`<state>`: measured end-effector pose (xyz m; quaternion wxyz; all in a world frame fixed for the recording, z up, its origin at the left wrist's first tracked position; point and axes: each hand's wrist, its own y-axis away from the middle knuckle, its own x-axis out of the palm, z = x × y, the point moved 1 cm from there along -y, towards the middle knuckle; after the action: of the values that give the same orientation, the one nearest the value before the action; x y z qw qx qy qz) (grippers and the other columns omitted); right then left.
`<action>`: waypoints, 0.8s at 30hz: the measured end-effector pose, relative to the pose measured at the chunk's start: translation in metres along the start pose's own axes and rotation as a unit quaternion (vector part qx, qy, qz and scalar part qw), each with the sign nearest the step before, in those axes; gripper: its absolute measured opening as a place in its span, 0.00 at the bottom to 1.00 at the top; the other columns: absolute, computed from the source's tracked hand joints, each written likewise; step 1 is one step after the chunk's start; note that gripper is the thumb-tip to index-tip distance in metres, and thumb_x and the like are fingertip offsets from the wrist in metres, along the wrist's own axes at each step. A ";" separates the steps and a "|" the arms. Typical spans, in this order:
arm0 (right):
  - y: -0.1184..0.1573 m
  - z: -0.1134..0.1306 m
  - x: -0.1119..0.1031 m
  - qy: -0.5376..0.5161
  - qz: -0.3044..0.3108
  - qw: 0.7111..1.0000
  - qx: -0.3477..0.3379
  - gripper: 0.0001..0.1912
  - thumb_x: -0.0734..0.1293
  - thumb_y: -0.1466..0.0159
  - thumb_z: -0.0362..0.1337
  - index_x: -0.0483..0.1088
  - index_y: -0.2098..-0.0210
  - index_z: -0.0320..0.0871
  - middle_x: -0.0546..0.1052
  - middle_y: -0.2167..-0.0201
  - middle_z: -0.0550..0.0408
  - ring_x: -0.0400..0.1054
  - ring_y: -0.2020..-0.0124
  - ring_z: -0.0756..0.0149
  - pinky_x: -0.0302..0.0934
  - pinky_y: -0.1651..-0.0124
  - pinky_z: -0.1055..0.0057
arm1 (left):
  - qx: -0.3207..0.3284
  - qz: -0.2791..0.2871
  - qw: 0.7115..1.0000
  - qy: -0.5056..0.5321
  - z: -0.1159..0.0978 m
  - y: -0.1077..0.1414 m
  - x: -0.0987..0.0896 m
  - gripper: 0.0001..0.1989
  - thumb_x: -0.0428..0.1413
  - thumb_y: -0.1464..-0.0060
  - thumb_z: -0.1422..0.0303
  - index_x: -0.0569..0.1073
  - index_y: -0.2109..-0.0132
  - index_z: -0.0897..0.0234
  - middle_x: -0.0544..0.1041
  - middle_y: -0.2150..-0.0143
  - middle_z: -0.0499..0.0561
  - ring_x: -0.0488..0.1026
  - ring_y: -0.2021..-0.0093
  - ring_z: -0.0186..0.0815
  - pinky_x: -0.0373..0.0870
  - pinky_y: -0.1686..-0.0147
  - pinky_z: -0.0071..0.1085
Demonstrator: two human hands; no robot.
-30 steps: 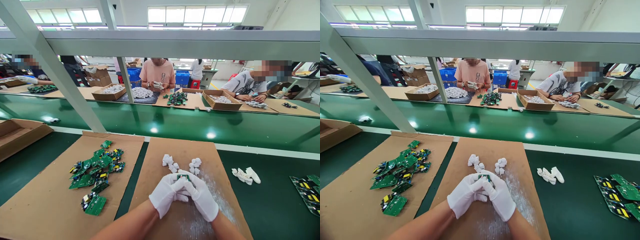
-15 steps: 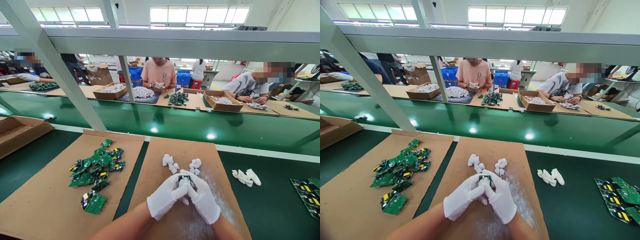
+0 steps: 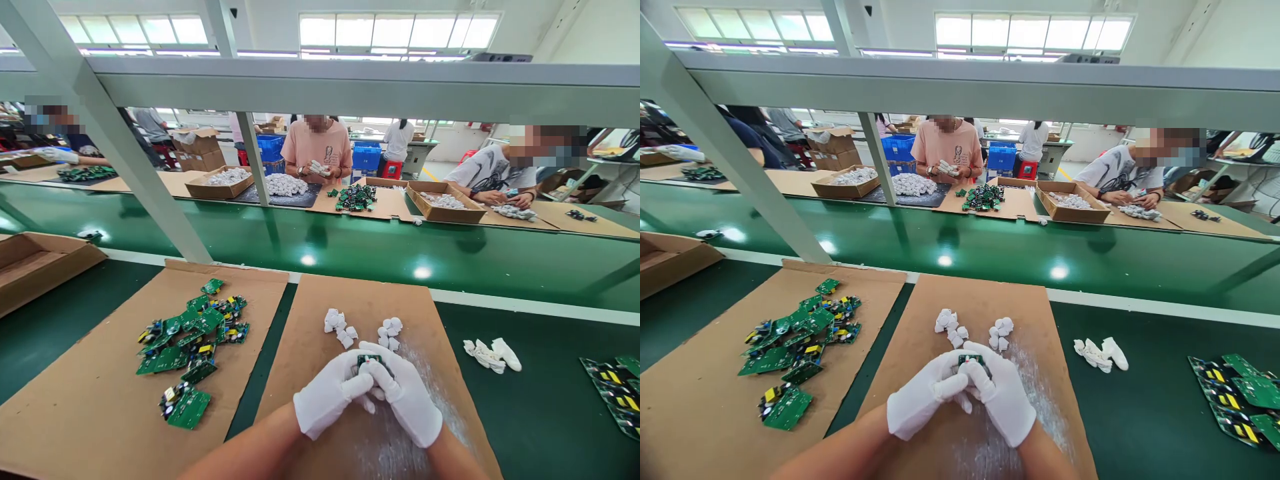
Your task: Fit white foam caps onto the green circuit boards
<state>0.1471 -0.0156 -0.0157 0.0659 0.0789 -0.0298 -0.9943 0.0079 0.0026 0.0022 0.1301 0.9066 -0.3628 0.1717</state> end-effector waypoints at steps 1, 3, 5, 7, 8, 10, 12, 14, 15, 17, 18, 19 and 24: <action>0.000 0.001 0.000 0.002 0.004 1.000 -0.002 0.21 0.60 0.40 0.49 0.68 0.52 0.45 0.76 0.69 0.55 0.68 0.67 0.63 0.64 0.62 0.70 | -0.004 -0.010 1.000 -0.002 0.001 0.000 0.000 0.17 0.56 0.52 0.58 0.69 0.61 0.69 0.70 0.69 0.53 0.70 0.68 0.33 0.67 0.73 0.25; 0.000 0.003 0.001 -0.018 0.024 1.000 -0.002 0.21 0.59 0.38 0.49 0.68 0.51 0.46 0.77 0.67 0.54 0.69 0.63 0.62 0.64 0.58 0.68 | -0.016 -0.045 0.999 -0.001 0.002 -0.001 0.000 0.16 0.55 0.50 0.58 0.69 0.63 0.70 0.70 0.70 0.54 0.70 0.70 0.33 0.67 0.75 0.25; 0.000 0.005 0.001 -0.039 0.029 0.999 0.007 0.22 0.59 0.39 0.50 0.67 0.50 0.46 0.77 0.63 0.53 0.69 0.58 0.60 0.63 0.53 0.66 | -0.034 -0.061 0.997 0.023 0.004 -0.002 -0.001 0.16 0.54 0.50 0.59 0.70 0.63 0.70 0.70 0.69 0.54 0.71 0.71 0.32 0.67 0.75 0.25; -0.001 0.004 0.000 -0.055 0.015 0.998 0.011 0.23 0.59 0.39 0.50 0.67 0.50 0.44 0.75 0.56 0.51 0.66 0.52 0.59 0.59 0.48 0.64 | -0.058 -0.044 0.993 0.091 0.006 -0.002 -0.002 0.18 0.55 0.51 0.58 0.70 0.60 0.69 0.71 0.68 0.55 0.71 0.70 0.33 0.68 0.73 0.26; -0.001 0.003 0.000 -0.064 0.011 0.998 0.014 0.23 0.58 0.39 0.50 0.67 0.50 0.43 0.74 0.54 0.50 0.65 0.51 0.59 0.57 0.45 0.64 | -0.069 -0.031 0.989 0.131 0.006 -0.003 -0.003 0.18 0.56 0.51 0.58 0.70 0.58 0.69 0.71 0.67 0.55 0.72 0.69 0.34 0.68 0.71 0.27; -0.002 0.001 -0.002 -0.081 0.016 0.996 0.017 0.24 0.57 0.38 0.50 0.67 0.50 0.41 0.74 0.53 0.48 0.65 0.50 0.59 0.55 0.44 0.63 | -0.088 -0.016 0.978 0.188 0.006 -0.002 -0.004 0.18 0.57 0.52 0.60 0.71 0.58 0.68 0.71 0.66 0.55 0.73 0.67 0.35 0.69 0.68 0.28; -0.003 -0.002 -0.002 -0.096 0.027 0.995 0.018 0.25 0.55 0.37 0.50 0.67 0.50 0.40 0.74 0.54 0.47 0.66 0.52 0.60 0.56 0.45 0.62 | -0.103 -0.024 0.974 0.202 0.005 -0.002 -0.004 0.14 0.58 0.52 0.62 0.72 0.61 0.69 0.71 0.67 0.54 0.73 0.67 0.34 0.69 0.69 0.26; -0.003 -0.005 -0.002 -0.089 0.032 0.995 0.015 0.25 0.55 0.37 0.50 0.66 0.49 0.40 0.74 0.54 0.48 0.66 0.52 0.59 0.57 0.46 0.61 | -0.105 -0.045 0.974 0.197 0.006 -0.002 -0.004 0.11 0.57 0.51 0.64 0.72 0.64 0.69 0.70 0.68 0.53 0.73 0.68 0.32 0.68 0.72 0.23; -0.003 -0.006 -0.002 -0.067 0.027 0.997 0.009 0.25 0.57 0.38 0.50 0.65 0.48 0.41 0.74 0.54 0.48 0.67 0.52 0.59 0.58 0.46 0.61 | -0.103 -0.054 0.974 0.196 0.007 -0.002 -0.003 0.11 0.56 0.50 0.64 0.72 0.65 0.69 0.70 0.69 0.52 0.72 0.70 0.31 0.68 0.73 0.23; -0.002 -0.005 -0.001 0.000 0.010 1.000 -0.009 0.26 0.62 0.41 0.50 0.65 0.49 0.41 0.75 0.56 0.48 0.67 0.54 0.57 0.60 0.48 0.61 | -0.094 -0.075 0.974 0.193 0.009 -0.003 -0.003 0.11 0.56 0.50 0.63 0.72 0.65 0.69 0.69 0.71 0.50 0.70 0.74 0.28 0.68 0.74 0.23; -0.002 -0.004 -0.001 0.027 0.004 0.999 -0.016 0.25 0.64 0.42 0.49 0.66 0.50 0.41 0.75 0.57 0.48 0.67 0.54 0.57 0.60 0.49 0.61 | -0.089 -0.080 0.974 0.191 0.010 -0.003 -0.003 0.12 0.56 0.50 0.63 0.72 0.65 0.69 0.69 0.72 0.50 0.70 0.75 0.28 0.69 0.74 0.24; -0.002 -0.002 -0.001 0.036 0.003 0.999 -0.019 0.24 0.64 0.42 0.49 0.66 0.51 0.41 0.76 0.59 0.49 0.68 0.55 0.57 0.61 0.50 0.62 | -0.085 -0.080 0.975 0.190 0.011 -0.003 -0.003 0.13 0.56 0.50 0.62 0.72 0.64 0.70 0.70 0.72 0.51 0.71 0.74 0.28 0.69 0.74 0.24; -0.001 0.007 0.001 -0.076 0.041 0.996 0.006 0.20 0.57 0.37 0.48 0.68 0.54 0.42 0.75 0.62 0.52 0.67 0.57 0.61 0.62 0.52 0.64 | -0.080 -0.062 0.972 0.212 0.013 -0.002 -0.005 0.14 0.55 0.50 0.61 0.72 0.60 0.68 0.74 0.64 0.56 0.74 0.67 0.34 0.69 0.72 0.25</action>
<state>0.1446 -0.0145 -0.0089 0.1032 0.0025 -0.0434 -0.9937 0.0088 0.0029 -0.0120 0.2865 0.8571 -0.2825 0.3218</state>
